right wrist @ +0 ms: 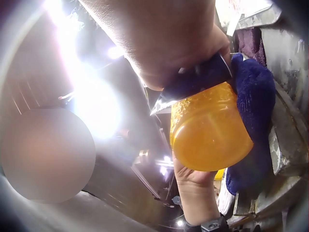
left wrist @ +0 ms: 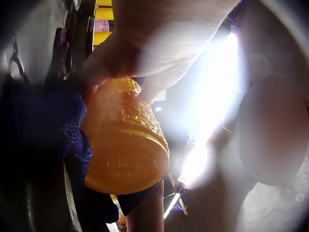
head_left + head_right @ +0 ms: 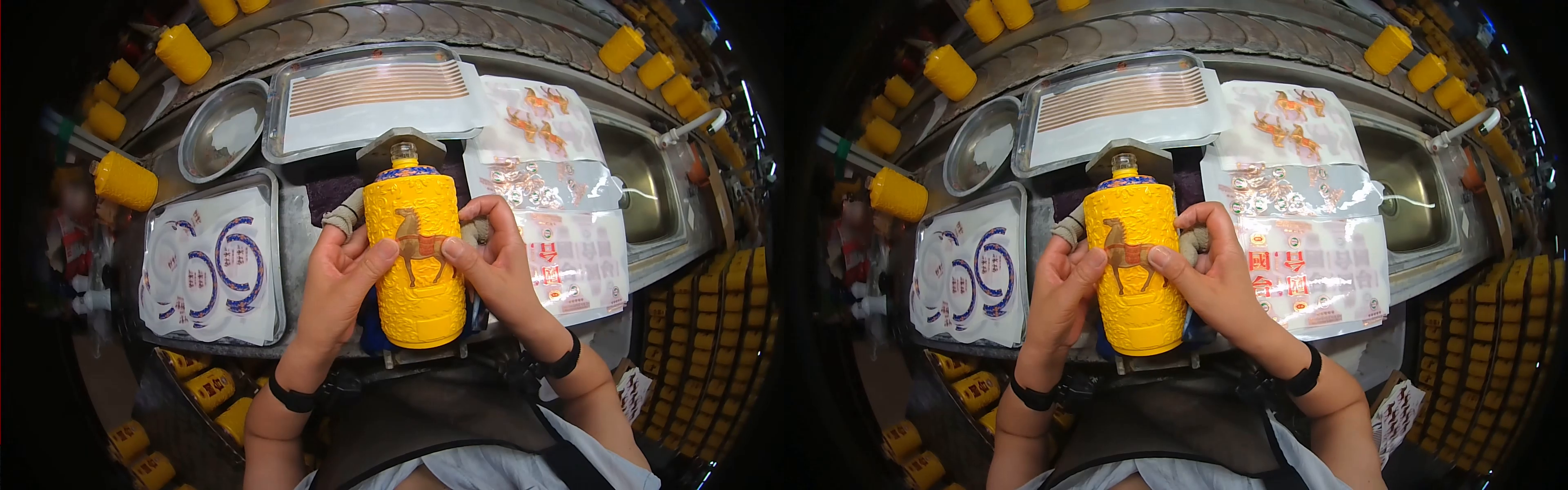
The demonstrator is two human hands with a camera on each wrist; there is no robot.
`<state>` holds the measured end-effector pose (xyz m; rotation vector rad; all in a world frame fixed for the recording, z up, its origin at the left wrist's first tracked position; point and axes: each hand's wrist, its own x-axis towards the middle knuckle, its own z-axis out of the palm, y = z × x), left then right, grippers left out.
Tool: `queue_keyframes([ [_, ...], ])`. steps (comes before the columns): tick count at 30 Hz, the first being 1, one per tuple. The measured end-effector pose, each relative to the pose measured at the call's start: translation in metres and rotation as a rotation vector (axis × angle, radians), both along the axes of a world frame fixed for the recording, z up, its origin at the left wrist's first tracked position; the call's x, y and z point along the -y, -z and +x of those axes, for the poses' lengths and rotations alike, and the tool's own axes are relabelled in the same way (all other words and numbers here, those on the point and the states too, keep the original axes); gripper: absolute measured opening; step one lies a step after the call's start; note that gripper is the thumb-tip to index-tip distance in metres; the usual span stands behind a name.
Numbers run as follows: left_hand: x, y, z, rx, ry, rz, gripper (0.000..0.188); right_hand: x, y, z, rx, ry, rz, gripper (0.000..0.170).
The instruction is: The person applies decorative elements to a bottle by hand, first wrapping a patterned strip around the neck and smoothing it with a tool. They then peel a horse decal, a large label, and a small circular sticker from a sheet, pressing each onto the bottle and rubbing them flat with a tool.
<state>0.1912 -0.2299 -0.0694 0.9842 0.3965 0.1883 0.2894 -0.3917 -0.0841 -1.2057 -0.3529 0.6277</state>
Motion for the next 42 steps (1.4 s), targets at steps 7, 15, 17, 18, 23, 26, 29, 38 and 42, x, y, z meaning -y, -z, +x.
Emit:
queue_keyframes([
  [7, -0.001, -0.005, 0.002, -0.022, 0.006, -0.037, 0.067, 0.008, -0.01, 0.005, -0.098, -0.071, -0.077, 0.039],
  [15, 0.001, -0.007, 0.002, -0.024, 0.0, 0.001, 0.07, 0.004, 0.0, 0.003, -0.024, -0.047, -0.018, 0.038],
  [17, 0.002, -0.007, 0.002, -0.023, 0.002, 0.006, 0.07, 0.002, -0.001, 0.002, -0.042, -0.042, 0.012, 0.039],
  [18, 0.002, -0.008, 0.002, -0.023, 0.004, 0.01, 0.07, 0.002, -0.002, 0.002, -0.051, -0.039, 0.027, 0.039],
  [23, 0.003, -0.008, 0.002, -0.021, -0.003, 0.013, 0.069, 0.003, 0.001, 0.002, -0.007, -0.043, 0.015, 0.037],
  [26, 0.003, -0.005, 0.002, -0.021, -0.005, 0.019, 0.068, 0.007, -0.004, 0.004, -0.043, -0.065, -0.024, 0.037],
  [29, 0.002, -0.006, 0.002, -0.038, -0.001, 0.023, 0.067, 0.008, -0.008, 0.004, -0.045, -0.061, -0.061, 0.034],
  [38, 0.004, -0.009, 0.003, -0.069, 0.005, 0.043, 0.064, 0.011, -0.001, 0.009, -0.148, -0.099, -0.07, 0.023],
  [42, 0.004, -0.011, 0.004, -0.081, 0.001, 0.055, 0.064, 0.012, -0.005, 0.01, -0.178, -0.099, -0.067, 0.025],
])
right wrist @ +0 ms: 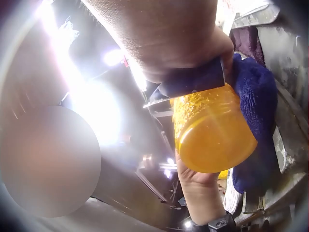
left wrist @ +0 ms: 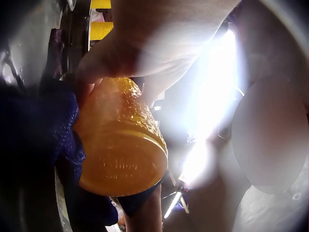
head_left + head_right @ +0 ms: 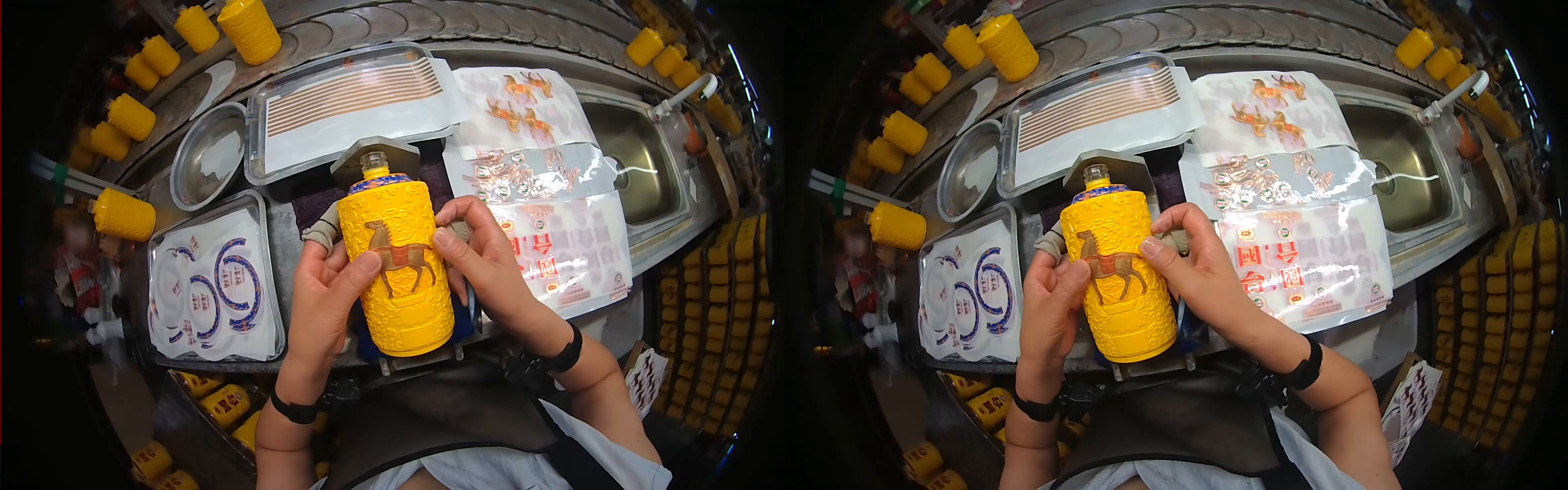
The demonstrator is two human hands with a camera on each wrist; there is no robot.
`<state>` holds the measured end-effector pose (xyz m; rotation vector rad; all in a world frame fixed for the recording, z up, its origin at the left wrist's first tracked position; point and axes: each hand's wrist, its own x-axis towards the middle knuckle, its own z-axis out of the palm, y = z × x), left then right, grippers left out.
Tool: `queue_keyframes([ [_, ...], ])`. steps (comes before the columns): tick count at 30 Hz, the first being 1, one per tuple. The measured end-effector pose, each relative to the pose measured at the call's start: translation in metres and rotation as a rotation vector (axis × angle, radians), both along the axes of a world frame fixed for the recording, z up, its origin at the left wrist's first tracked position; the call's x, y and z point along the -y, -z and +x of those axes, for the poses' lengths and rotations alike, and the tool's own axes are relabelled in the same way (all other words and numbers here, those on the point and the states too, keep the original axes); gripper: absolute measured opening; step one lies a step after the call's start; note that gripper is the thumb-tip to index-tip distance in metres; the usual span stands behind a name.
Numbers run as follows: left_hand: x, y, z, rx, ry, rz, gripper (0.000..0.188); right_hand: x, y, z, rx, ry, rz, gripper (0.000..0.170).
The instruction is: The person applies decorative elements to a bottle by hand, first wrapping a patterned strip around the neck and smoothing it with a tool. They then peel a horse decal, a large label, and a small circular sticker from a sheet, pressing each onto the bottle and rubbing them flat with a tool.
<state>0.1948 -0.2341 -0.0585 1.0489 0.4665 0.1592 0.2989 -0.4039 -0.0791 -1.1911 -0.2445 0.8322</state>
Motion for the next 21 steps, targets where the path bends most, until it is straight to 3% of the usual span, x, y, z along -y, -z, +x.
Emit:
queue_keyframes([
  [17, 0.0, 0.002, 0.0, 0.031, 0.0, 0.017, 0.064, -0.003, -0.001, -0.003, 0.018, 0.023, 0.052, 0.034],
  [21, 0.0, 0.002, 0.0, 0.028, -0.004, 0.02, 0.064, -0.008, 0.009, -0.005, 0.123, 0.055, 0.091, 0.035],
])
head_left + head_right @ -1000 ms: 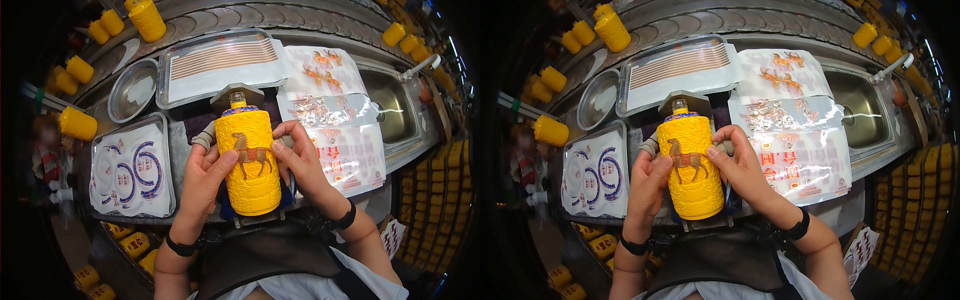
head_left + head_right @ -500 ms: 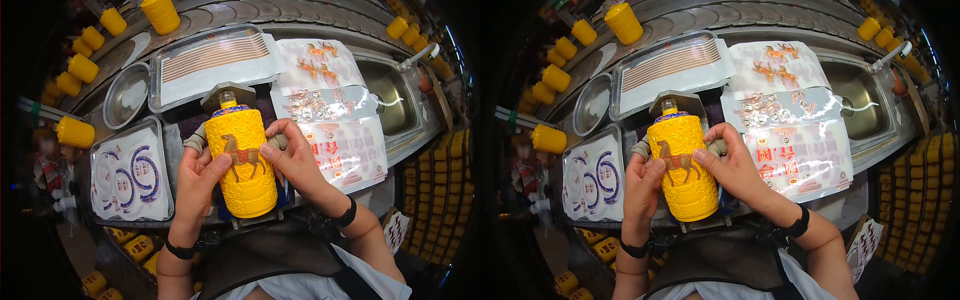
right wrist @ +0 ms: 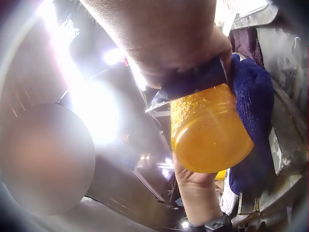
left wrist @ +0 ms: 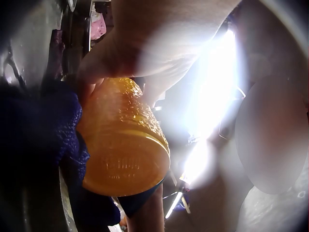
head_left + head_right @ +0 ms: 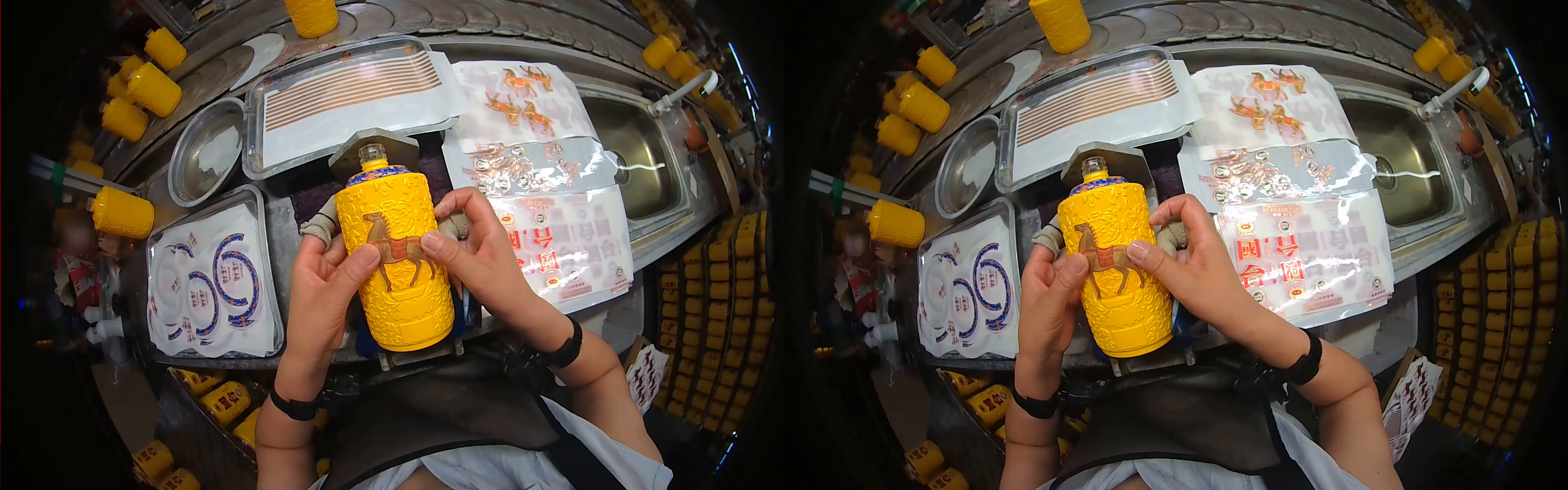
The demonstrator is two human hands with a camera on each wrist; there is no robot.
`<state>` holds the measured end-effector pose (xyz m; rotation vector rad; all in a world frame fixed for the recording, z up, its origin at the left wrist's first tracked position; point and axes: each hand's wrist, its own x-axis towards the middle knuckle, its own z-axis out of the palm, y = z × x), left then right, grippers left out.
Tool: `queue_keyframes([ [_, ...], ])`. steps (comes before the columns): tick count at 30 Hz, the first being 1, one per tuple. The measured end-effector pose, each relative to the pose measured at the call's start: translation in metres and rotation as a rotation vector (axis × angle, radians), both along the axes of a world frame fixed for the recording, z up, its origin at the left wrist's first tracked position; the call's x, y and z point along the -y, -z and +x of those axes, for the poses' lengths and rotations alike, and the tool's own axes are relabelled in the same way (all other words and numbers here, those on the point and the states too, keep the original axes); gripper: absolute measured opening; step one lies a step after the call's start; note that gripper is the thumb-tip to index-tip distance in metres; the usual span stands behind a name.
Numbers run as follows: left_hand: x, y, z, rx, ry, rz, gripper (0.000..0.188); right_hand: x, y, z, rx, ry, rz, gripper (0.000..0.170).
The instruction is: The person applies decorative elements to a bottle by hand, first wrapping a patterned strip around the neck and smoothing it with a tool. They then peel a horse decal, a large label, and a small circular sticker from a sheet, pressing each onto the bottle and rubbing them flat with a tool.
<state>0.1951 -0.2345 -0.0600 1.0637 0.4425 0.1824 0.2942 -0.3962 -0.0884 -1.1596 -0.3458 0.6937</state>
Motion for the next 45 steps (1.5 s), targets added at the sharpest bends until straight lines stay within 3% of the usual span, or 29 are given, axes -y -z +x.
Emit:
queue_keyframes([
  [15, -0.002, 0.002, 0.0, -0.001, 0.014, -0.007, 0.065, 0.002, -0.006, 0.0, -0.036, -0.01, -0.073, 0.034],
  [18, -0.004, 0.003, -0.001, -0.015, 0.017, -0.017, 0.067, 0.012, -0.011, 0.009, -0.12, -0.089, -0.223, 0.025],
  [21, -0.002, 0.001, -0.004, -0.015, 0.033, -0.047, 0.072, 0.025, 0.003, 0.022, -0.39, 0.082, -0.011, 0.024],
  [23, -0.002, 0.001, -0.008, -0.009, 0.048, -0.035, 0.076, 0.037, -0.005, 0.035, -0.72, 0.182, 0.01, 0.027],
  [24, 0.0, 0.001, -0.01, -0.007, 0.052, -0.011, 0.077, 0.043, -0.006, 0.038, -0.752, 0.155, 0.066, 0.021],
  [27, 0.0, 0.003, -0.012, 0.007, 0.07, -0.019, 0.08, 0.051, -0.022, 0.032, -0.41, 0.148, -0.148, 0.024],
  [28, 0.0, 0.001, -0.011, 0.015, 0.071, -0.03, 0.08, 0.047, -0.031, 0.029, -0.27, 0.148, -0.115, 0.035],
  [31, -0.001, 0.001, -0.011, 0.024, 0.078, -0.032, 0.08, 0.02, -0.072, 0.007, 0.234, 0.202, -0.206, 0.034],
  [33, -0.001, 0.002, -0.012, 0.03, 0.079, -0.03, 0.08, 0.016, -0.073, 0.012, 0.746, -0.052, -0.346, 0.036],
  [34, -0.001, 0.001, -0.012, 0.035, 0.077, -0.032, 0.08, 0.003, -0.084, 0.011, 0.906, -0.124, -0.368, 0.028],
  [37, 0.0, -0.001, -0.011, 0.035, 0.068, -0.031, 0.08, -0.029, -0.084, 0.027, 1.276, -0.123, -0.344, 0.026],
  [40, 0.002, 0.003, -0.013, 0.038, 0.066, -0.021, 0.079, -0.045, -0.088, 0.059, 1.425, 0.023, -0.35, 0.026],
  [43, -0.002, 0.002, -0.013, 0.053, 0.068, -0.026, 0.079, -0.037, -0.098, 0.036, 1.288, -0.274, -0.251, 0.026],
  [45, 0.0, 0.009, -0.013, 0.072, 0.058, -0.005, 0.08, -0.036, -0.092, 0.036, 1.402, -0.153, -0.336, 0.029],
])
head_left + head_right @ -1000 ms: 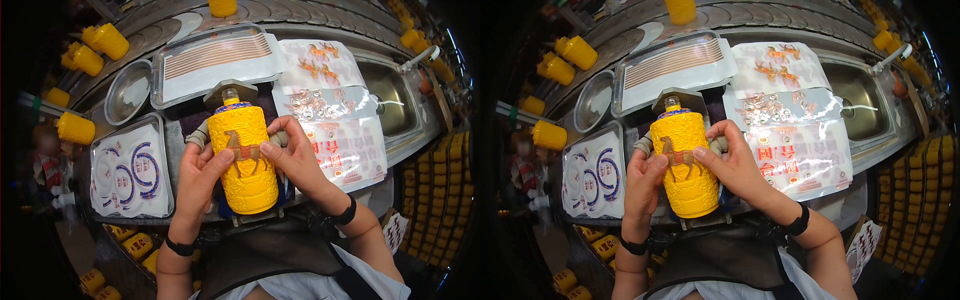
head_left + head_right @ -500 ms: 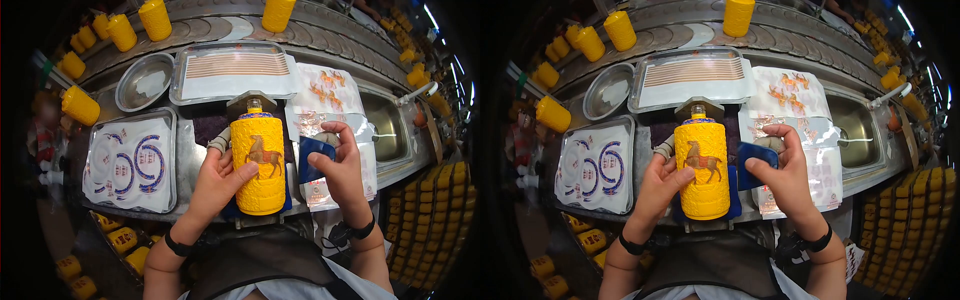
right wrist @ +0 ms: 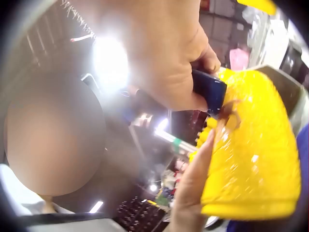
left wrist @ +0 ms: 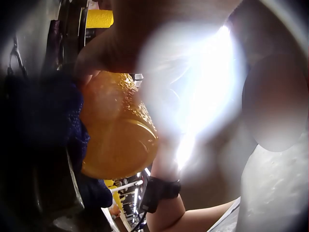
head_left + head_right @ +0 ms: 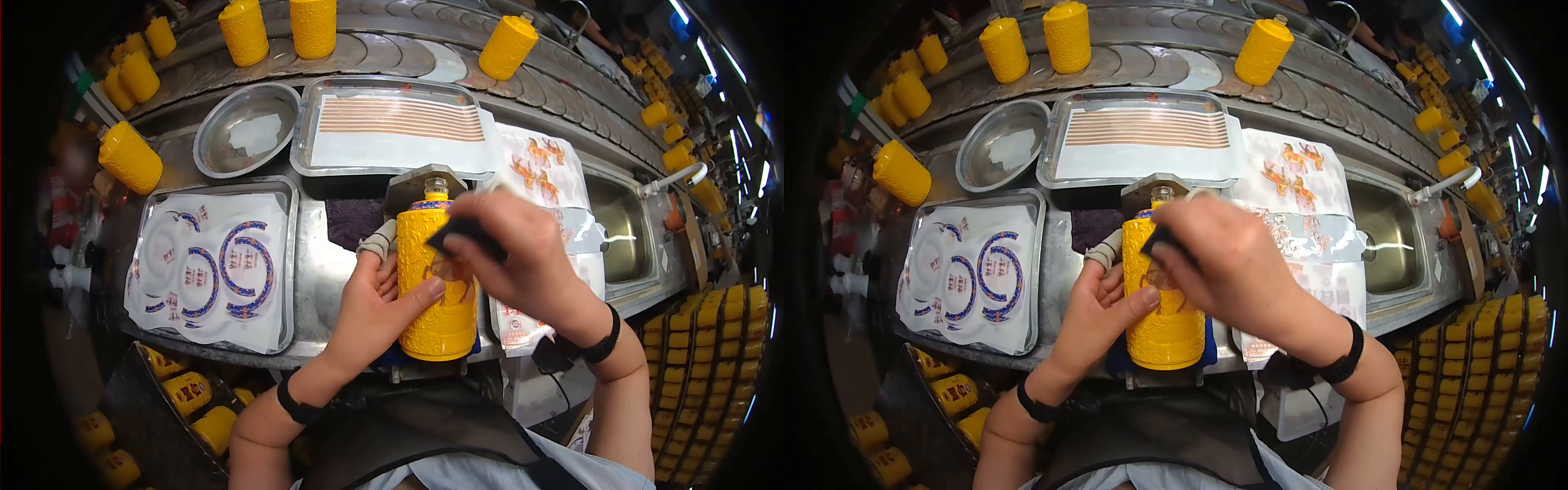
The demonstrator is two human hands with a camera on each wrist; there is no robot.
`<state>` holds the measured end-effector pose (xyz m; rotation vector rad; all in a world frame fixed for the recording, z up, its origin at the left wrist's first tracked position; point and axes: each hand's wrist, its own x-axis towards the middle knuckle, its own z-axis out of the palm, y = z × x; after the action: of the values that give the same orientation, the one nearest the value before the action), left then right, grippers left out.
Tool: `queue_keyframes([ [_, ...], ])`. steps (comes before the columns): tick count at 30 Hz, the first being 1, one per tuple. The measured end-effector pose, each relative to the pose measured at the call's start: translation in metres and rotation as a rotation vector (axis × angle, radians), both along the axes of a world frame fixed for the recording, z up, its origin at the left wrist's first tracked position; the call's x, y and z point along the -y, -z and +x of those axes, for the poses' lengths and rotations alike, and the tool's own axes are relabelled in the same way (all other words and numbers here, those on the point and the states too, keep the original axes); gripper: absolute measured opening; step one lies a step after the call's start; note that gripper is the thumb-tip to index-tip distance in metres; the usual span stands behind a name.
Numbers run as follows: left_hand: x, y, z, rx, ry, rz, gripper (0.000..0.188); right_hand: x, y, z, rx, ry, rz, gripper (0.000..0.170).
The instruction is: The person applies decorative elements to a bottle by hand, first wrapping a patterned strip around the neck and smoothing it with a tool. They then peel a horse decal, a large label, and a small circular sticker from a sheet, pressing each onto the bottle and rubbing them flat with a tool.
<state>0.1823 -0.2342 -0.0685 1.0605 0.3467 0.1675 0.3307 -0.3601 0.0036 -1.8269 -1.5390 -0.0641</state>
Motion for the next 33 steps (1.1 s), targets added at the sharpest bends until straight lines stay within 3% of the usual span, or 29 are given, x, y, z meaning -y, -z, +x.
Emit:
queue_keyframes([
  [2, 0.001, -0.003, 0.001, 0.004, 0.004, -0.032, 0.08, 0.0, -0.003, 0.01, 0.167, 0.148, 0.015, 0.03],
  [4, -0.001, -0.002, -0.001, 0.003, 0.013, 0.001, 0.08, 0.001, -0.01, -0.002, -0.088, -0.071, 0.007, 0.028],
  [6, -0.001, -0.001, -0.001, 0.012, 0.002, -0.017, 0.08, 0.001, 0.0, -0.009, -0.043, -0.027, -0.044, 0.032],
  [9, -0.001, 0.0, -0.002, 0.031, 0.002, -0.059, 0.076, 0.006, -0.007, -0.003, 0.252, 0.083, -0.095, 0.031],
  [12, -0.004, 0.009, -0.006, 0.076, 0.002, -0.119, 0.068, 0.018, -0.001, -0.025, 0.304, -0.143, -0.014, 0.025],
  [15, -0.007, 0.019, -0.006, 0.118, -0.019, -0.133, 0.06, 0.031, 0.001, -0.039, 0.103, -0.305, -0.082, 0.026],
  [16, -0.005, 0.02, -0.005, 0.123, -0.017, -0.131, 0.058, 0.034, 0.0, -0.041, 0.064, -0.301, -0.088, 0.027],
  [18, -0.003, 0.014, -0.006, 0.075, -0.024, -0.166, 0.056, 0.02, -0.001, -0.033, 0.13, -0.079, 0.046, 0.028],
  [20, -0.001, 0.01, -0.005, 0.048, -0.026, -0.178, 0.054, 0.009, -0.01, -0.022, 0.323, 0.028, -0.018, 0.026],
  [24, -0.003, 0.016, -0.009, 0.035, -0.02, -0.117, 0.052, 0.012, 0.005, -0.047, 0.336, -0.244, -0.124, 0.021],
  [26, -0.006, 0.019, -0.01, 0.036, -0.017, -0.081, 0.053, 0.017, 0.008, -0.054, 0.145, -0.404, -0.065, 0.022],
  [28, -0.004, 0.02, -0.009, 0.034, -0.008, -0.066, 0.052, 0.013, 0.01, -0.04, 0.097, -0.171, 0.016, 0.024],
  [30, -0.002, 0.014, -0.006, 0.025, -0.01, -0.101, 0.052, 0.007, 0.002, -0.013, 0.314, -0.008, 0.013, 0.028],
  [33, -0.002, 0.013, -0.007, 0.023, -0.043, -0.119, 0.052, 0.0, 0.004, -0.01, 0.138, -0.129, 0.038, 0.026],
])
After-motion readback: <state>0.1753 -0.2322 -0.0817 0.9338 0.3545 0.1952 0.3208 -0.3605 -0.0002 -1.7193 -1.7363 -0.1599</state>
